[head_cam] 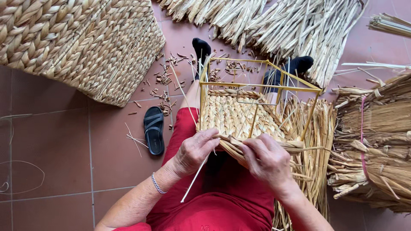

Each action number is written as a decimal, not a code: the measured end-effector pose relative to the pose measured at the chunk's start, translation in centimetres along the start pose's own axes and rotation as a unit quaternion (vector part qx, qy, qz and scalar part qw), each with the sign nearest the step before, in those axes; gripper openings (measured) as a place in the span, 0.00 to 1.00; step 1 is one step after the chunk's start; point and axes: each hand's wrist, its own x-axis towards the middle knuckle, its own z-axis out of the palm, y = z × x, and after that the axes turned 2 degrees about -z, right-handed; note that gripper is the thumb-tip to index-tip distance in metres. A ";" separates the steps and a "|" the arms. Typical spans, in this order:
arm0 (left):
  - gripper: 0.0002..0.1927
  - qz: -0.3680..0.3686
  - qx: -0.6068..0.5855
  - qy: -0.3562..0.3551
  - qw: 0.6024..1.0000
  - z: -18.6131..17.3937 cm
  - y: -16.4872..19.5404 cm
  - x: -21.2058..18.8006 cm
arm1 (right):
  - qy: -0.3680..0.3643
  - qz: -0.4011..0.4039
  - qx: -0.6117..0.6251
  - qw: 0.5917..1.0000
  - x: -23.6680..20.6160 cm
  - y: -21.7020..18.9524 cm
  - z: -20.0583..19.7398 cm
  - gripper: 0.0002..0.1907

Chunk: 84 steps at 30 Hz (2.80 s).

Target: The person sits on the floor weaving dried seagrass strands around a rectangular wire frame basket, tucking and folding the braided strands along the rim. They use scissors to trim excess strands and continue weaving the sides of the basket.

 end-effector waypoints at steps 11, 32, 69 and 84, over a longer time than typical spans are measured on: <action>0.11 0.067 -0.007 -0.016 0.998 -1.4 -0.3 0.0 | -0.034 -0.013 -0.012 0.999 1.8 -0.6 4.2 0.10; 0.15 -0.138 0.067 -0.109 0.982 2.5 0.2 3.6 | -0.059 -0.032 -0.122 0.990 -2.4 -0.2 0.3 0.20; 0.33 -0.092 -0.328 -0.229 0.912 0.7 -1.3 4.4 | 0.005 -0.202 -0.197 0.959 1.5 -1.7 -2.9 0.10; 0.13 -0.209 -0.124 -0.175 0.954 1.9 2.1 5.0 | -0.292 0.247 0.115 0.917 1.9 8.2 -2.9 0.15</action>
